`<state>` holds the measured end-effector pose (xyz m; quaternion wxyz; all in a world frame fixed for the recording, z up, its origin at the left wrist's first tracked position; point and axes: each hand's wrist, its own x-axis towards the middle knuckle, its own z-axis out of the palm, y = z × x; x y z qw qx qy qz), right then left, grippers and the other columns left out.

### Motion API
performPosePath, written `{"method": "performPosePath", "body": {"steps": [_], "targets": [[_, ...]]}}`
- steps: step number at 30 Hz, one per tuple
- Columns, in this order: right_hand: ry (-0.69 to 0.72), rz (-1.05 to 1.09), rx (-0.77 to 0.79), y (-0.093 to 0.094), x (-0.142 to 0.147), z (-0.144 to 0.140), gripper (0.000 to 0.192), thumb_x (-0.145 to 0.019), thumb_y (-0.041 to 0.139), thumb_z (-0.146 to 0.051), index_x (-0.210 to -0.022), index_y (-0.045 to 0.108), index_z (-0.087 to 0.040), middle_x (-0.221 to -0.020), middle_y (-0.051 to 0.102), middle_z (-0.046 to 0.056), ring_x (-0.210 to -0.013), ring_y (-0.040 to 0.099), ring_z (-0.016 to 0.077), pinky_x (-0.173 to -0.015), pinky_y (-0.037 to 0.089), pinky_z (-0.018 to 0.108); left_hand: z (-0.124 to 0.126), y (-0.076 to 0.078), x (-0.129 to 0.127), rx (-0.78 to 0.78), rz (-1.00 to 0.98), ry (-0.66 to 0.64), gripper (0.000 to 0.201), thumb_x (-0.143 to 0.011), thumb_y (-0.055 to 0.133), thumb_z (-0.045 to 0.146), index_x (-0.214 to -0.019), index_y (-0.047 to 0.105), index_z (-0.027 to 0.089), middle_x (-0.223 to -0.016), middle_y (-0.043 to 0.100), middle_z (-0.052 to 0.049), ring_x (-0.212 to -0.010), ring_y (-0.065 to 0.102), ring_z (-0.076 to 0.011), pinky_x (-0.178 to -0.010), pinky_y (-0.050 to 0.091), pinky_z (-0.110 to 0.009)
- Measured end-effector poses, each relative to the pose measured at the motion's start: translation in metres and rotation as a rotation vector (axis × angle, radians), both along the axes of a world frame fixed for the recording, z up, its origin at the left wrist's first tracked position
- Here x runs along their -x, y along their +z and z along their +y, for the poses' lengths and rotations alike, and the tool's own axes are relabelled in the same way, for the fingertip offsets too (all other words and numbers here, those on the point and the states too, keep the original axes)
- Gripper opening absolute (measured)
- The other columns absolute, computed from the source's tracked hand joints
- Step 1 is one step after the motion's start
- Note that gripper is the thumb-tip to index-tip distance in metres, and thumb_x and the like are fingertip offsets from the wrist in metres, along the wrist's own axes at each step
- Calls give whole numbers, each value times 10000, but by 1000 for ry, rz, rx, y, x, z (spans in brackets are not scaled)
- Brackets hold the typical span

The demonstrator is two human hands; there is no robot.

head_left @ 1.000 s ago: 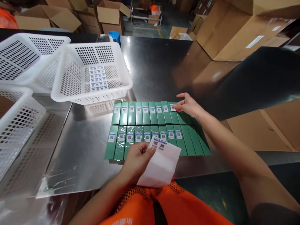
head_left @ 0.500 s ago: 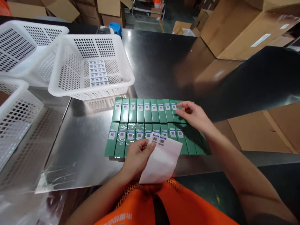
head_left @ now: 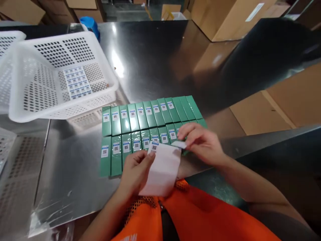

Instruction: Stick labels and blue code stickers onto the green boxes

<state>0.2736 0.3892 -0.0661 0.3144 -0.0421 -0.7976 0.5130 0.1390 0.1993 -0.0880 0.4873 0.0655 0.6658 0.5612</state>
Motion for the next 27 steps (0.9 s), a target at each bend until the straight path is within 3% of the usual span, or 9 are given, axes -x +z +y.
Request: {"method": "performPosePath", "body": {"steps": [2,4,7,9,14,18,22,24,27], "targets": [[-190,-84,162,5,-11,19,162,-879,708,-353,-857,596,-238,-837,671,15,-787,663,167,-708,554,324,0,0,-2,9,-41,11,566,-573,818,638,-549,537,147,-522,430,25,-512,345,-88,-480,273,-207],[-303,-298,249,7,-23,39,256,-825,748,-421,-874,588,-227,-757,650,-3,-688,641,152,-643,533,300,1,0,-2,26,-52,-9,564,-558,836,630,-560,551,144,-532,446,23,-514,363,-89,-480,287,-204],[-269,-596,379,1,-34,61,440,-733,797,-431,-1030,536,-239,-665,632,-41,-596,606,146,-574,494,282,3,2,-3,27,-52,-20,567,-542,848,627,-558,555,142,-526,443,27,-511,363,-85,-477,289,-199],[-235,-680,465,-7,-37,68,628,-683,817,-407,-1144,416,-266,-640,639,-67,-575,602,156,-559,485,283,4,4,-2,32,-50,-20,575,-533,848,637,-559,560,140,-531,458,21,-513,375,-87,-476,297,-199],[-252,-753,524,-23,-34,66,703,-630,823,-436,-1088,312,-284,-623,634,-87,-559,591,160,-538,452,281,1,0,0,35,2,-70,541,-598,823,625,-585,593,136,-560,512,3,-520,408,-97,-472,313,-199],[-343,-830,371,-23,-30,66,685,-631,819,-429,-1093,334,-284,-605,616,-93,-531,566,164,-517,425,287,-3,-7,2,29,14,-99,505,-654,803,607,-621,630,134,-586,543,-9,-532,431,-105,-480,339,-203],[-477,-1003,-106,-16,-28,68,499,-632,845,-400,-970,507,-257,-587,579,-67,-547,543,165,-499,337,276,-3,-7,2,12,10,-92,509,-664,799,610,-622,620,135,-584,533,-6,-531,422,-101,-479,332,-201],[-494,-978,-282,-10,-26,62,404,-630,859,-417,-874,591,-239,-619,574,-44,-558,532,157,-505,331,278,-1,-4,1,4,15,-76,536,-634,804,632,-600,603,136,-568,514,-1,-524,404,-97,-477,320,-201],[-345,-740,-248,-2,-17,36,296,-748,796,-438,-932,691,-232,-768,631,-6,-641,577,147,-600,441,284,1,-1,1,1,51,-81,573,-599,793,671,-583,596,133,-554,497,0,-530,394,-100,-487,309,-206]]}}
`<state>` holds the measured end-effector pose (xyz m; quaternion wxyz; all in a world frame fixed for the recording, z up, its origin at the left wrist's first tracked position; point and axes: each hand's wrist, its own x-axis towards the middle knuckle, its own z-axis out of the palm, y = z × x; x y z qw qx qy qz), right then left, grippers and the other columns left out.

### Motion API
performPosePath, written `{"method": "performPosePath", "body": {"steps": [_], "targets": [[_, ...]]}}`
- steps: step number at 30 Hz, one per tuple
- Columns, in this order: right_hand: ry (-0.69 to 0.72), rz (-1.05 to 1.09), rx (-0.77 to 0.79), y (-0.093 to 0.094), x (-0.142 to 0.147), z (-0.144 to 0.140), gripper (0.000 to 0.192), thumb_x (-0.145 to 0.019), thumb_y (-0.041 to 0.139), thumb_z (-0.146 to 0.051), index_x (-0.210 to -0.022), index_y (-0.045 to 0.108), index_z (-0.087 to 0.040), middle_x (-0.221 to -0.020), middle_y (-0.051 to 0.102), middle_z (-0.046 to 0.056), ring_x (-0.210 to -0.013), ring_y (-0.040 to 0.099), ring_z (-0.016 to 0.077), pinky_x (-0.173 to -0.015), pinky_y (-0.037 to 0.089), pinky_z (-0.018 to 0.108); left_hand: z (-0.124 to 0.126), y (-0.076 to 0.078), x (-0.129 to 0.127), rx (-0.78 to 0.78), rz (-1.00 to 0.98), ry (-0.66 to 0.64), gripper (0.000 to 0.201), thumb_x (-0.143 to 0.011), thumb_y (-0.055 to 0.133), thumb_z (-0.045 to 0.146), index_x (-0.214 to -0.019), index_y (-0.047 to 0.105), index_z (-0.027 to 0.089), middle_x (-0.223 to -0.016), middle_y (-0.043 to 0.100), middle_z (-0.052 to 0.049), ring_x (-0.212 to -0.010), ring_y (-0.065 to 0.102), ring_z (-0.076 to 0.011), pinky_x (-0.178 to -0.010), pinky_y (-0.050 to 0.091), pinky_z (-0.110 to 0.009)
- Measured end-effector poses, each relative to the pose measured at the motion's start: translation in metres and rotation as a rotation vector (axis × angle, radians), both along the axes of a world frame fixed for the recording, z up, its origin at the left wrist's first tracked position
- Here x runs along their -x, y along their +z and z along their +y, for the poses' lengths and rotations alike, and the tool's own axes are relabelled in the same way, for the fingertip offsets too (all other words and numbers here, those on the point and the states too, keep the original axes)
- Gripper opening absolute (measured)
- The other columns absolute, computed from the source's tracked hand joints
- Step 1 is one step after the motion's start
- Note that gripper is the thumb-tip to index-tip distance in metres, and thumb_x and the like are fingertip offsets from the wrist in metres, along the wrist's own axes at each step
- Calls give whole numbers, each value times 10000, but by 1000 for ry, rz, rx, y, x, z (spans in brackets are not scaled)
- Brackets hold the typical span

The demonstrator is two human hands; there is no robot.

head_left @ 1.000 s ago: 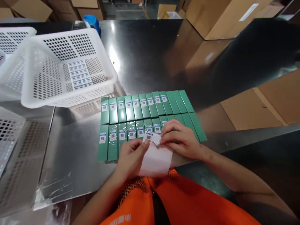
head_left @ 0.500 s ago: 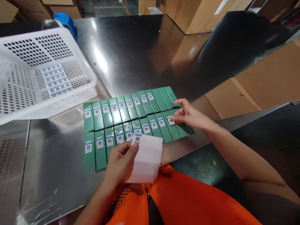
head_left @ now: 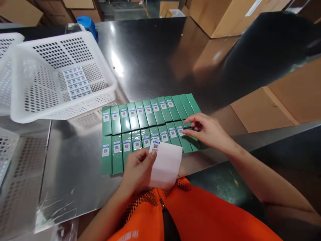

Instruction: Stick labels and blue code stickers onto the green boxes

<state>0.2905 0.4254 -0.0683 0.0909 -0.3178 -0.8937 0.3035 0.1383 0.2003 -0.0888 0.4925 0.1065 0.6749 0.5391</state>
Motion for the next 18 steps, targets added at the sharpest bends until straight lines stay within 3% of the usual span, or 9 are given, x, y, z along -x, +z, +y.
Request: {"method": "performPosePath", "body": {"steps": [4,9,14,18], "targets": [[230,162,228,5,25,-43,276,-852,721,-426,-1052,733,-237,-936,691,32,-825,640,157,-715,492,283,-1,0,1,-8,71,-51,558,-647,746,671,-600,606,132,-575,514,-11,-544,400,-111,-499,304,-216],[203,209,448,4,48,-61,119,-824,738,-315,-807,730,-197,-807,695,17,-721,618,135,-624,452,260,-4,0,2,-30,122,-73,535,-695,716,642,-558,561,148,-538,438,13,-528,349,-103,-493,260,-222],[51,357,746,5,51,-34,228,-788,781,-407,-813,671,-208,-818,702,8,-726,636,133,-646,499,260,-3,-2,6,-37,91,-140,562,-651,740,656,-511,512,162,-515,406,18,-518,336,-99,-484,236,-225],[-184,638,755,5,60,20,344,-691,874,-399,-793,593,-228,-783,684,-26,-783,671,135,-683,534,247,-6,-6,8,-31,65,-172,561,-649,736,666,-531,517,162,-518,421,15,-511,343,-97,-474,225,-222]]}}
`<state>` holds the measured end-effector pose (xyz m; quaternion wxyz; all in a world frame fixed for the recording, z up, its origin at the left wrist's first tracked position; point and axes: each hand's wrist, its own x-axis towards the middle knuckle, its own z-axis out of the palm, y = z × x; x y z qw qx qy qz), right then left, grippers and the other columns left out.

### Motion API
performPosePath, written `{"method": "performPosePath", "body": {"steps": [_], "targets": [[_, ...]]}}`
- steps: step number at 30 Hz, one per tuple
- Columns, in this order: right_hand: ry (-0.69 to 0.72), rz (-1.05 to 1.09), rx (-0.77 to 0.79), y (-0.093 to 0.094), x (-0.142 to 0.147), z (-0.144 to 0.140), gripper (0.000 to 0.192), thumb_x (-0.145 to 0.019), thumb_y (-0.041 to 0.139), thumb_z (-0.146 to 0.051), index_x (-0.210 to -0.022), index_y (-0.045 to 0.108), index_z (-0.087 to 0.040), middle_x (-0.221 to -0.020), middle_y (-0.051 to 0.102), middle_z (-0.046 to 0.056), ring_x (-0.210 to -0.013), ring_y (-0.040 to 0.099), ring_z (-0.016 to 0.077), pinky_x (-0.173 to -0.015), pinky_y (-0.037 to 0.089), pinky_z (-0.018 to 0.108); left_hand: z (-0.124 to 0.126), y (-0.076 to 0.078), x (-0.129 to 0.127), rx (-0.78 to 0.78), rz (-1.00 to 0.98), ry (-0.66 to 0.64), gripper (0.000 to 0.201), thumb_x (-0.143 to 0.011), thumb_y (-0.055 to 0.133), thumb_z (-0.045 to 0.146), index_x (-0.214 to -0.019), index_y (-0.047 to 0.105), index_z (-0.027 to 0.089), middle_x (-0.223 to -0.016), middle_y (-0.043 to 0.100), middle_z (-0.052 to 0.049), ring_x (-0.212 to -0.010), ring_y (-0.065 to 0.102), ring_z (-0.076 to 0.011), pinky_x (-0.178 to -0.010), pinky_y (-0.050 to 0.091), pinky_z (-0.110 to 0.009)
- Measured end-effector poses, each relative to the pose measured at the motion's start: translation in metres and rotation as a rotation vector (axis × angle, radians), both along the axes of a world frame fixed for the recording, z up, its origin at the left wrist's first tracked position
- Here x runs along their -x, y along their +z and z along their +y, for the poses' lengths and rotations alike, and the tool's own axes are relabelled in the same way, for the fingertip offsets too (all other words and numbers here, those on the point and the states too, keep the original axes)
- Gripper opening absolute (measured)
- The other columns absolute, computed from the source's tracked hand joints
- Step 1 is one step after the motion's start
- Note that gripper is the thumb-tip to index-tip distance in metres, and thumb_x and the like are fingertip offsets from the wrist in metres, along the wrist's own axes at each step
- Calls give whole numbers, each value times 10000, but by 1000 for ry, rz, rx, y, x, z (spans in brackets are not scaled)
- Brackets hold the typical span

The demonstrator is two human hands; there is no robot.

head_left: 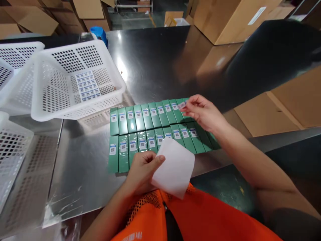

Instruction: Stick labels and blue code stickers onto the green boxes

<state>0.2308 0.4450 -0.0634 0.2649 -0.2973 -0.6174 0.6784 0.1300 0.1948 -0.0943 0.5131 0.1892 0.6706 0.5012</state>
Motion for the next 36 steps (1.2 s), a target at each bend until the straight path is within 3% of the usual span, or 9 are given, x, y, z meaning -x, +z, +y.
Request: {"method": "performPosePath", "body": {"steps": [3,7,12,25,30,34,36], "targets": [[-124,-55,-33,-1,10,44,351,-660,895,-245,-775,564,-218,-670,645,-39,-646,636,113,-612,526,228,-1,-2,1,-8,4,-27,557,-660,719,668,-534,513,166,-519,421,14,-513,342,-98,-472,228,-223],[55,-376,-104,-5,23,76,327,-670,850,-90,-819,583,-205,-566,605,-36,-526,579,113,-524,489,230,-3,-2,1,-15,16,-29,548,-660,712,665,-532,508,173,-515,416,16,-506,336,-97,-470,218,-225],[122,-576,-110,-10,32,82,536,-641,801,-3,-1013,498,-242,-522,582,-84,-480,558,136,-473,455,233,-3,-2,1,-20,7,-17,562,-663,708,683,-530,505,176,-513,412,16,-508,337,-101,-468,215,-227],[199,-707,-202,-11,33,83,480,-685,792,-96,-961,431,-251,-625,606,-44,-600,609,162,-557,482,277,1,5,-1,1,-80,26,580,-606,752,685,-508,496,174,-506,384,24,-494,314,-91,-463,198,-217],[206,-940,-345,-3,47,84,522,-696,786,-143,-1098,464,-229,-658,606,-25,-662,646,206,-602,519,315,0,2,0,3,-88,34,589,-589,773,688,-514,513,165,-505,410,18,-494,337,-93,-461,214,-216],[157,-1167,-689,6,53,90,550,-543,913,-270,-981,588,-204,-789,659,42,-833,673,295,-716,533,394,-2,1,0,-43,-94,55,583,-618,784,679,-540,548,152,-515,450,13,-503,369,-92,-468,249,-211],[128,-1114,-795,8,44,83,501,-564,910,-363,-943,627,-198,-811,672,44,-846,679,281,-766,537,398,-3,3,-2,-60,-152,112,577,-620,798,669,-559,561,147,-522,473,15,-495,378,-87,-463,266,-205]]}}
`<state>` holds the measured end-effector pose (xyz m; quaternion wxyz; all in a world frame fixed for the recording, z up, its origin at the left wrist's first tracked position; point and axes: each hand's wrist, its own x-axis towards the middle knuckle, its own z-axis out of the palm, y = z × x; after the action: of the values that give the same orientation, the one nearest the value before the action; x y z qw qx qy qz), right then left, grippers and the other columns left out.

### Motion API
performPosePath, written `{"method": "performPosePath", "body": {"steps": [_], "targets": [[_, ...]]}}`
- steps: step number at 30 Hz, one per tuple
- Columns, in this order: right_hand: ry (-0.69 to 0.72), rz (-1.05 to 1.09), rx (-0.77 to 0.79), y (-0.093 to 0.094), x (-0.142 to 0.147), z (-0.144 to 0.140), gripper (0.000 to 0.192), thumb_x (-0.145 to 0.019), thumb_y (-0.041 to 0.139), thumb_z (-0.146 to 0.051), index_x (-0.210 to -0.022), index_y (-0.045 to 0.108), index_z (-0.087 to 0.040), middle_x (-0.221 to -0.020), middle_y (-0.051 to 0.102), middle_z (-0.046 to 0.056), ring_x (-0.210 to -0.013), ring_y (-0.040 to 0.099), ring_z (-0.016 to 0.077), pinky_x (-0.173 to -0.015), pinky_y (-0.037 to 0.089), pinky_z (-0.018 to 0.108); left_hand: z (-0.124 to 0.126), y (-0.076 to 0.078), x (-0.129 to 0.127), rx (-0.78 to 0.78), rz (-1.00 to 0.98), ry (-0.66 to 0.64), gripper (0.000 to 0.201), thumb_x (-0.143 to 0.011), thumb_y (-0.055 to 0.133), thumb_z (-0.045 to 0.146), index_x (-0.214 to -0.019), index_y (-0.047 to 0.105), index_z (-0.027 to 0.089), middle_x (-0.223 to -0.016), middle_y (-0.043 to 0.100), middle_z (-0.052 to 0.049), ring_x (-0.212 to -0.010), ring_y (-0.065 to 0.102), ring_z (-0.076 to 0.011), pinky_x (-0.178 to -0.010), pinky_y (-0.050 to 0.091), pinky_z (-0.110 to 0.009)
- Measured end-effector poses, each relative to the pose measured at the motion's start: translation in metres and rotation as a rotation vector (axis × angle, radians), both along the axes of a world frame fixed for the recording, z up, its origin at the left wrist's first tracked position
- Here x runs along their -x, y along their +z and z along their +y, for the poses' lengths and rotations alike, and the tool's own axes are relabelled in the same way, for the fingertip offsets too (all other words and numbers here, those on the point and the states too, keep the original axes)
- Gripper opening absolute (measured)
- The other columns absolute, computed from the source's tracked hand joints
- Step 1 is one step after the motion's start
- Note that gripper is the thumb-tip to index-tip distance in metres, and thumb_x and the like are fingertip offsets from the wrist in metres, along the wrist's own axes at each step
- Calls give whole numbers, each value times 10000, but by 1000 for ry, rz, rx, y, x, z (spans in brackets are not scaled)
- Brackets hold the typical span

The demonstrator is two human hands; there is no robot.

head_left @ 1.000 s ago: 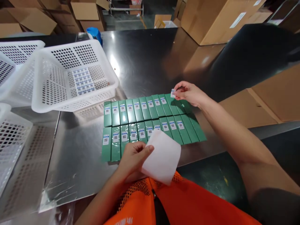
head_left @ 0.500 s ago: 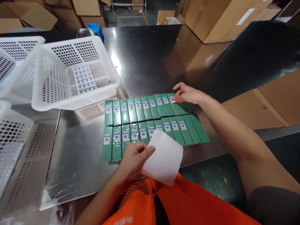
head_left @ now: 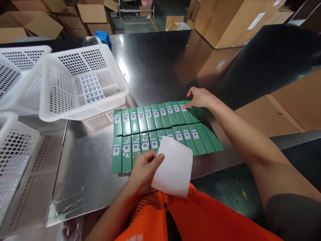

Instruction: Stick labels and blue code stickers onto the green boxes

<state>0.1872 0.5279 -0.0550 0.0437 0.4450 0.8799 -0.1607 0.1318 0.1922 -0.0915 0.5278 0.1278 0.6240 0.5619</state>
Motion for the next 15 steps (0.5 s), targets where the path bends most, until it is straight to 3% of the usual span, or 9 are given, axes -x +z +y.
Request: {"method": "performPosePath", "body": {"steps": [2,4,6,8,12,15], "targets": [[9,229,195,-1,-20,-18,425,-678,838,-430,-978,657,-189,-769,683,35,-753,682,227,-740,550,373,0,1,-1,-15,-71,71,554,-619,819,643,-590,588,141,-538,502,16,-493,398,-85,-461,291,-198],[1,460,565,-5,-47,-44,447,-741,778,-477,-1060,678,-181,-800,717,55,-719,690,197,-710,570,350,-1,-1,-1,-43,-133,135,524,-624,838,609,-618,609,139,-550,522,19,-494,413,-83,-465,318,-193],[66,524,895,-11,-75,-72,543,-714,812,-430,-1178,671,-187,-971,746,95,-842,719,210,-763,586,347,-2,-6,1,-80,-177,166,489,-651,842,579,-656,631,139,-575,549,18,-506,432,-82,-482,346,-189],[149,530,1114,-17,-96,-100,628,-697,834,-361,-1273,639,-201,-1105,733,112,-935,719,212,-799,589,336,-4,-11,3,-113,-180,162,454,-690,831,556,-691,653,138,-596,565,16,-522,443,-79,-506,363,-185],[189,619,1266,-28,-105,-148,582,-747,797,-354,-1287,639,-205,-1098,743,83,-919,719,194,-794,586,312,-4,-11,2,-102,-31,102,430,-738,800,554,-712,686,140,-641,608,4,-583,481,-90,-556,380,-180],[113,728,1118,-28,-96,-166,476,-763,769,-354,-1213,690,-219,-1033,762,48,-904,727,211,-766,594,319,-3,-3,-3,-79,100,38,435,-744,783,574,-754,725,143,-707,678,-29,-669,555,-132,-620,426,-204]]}}
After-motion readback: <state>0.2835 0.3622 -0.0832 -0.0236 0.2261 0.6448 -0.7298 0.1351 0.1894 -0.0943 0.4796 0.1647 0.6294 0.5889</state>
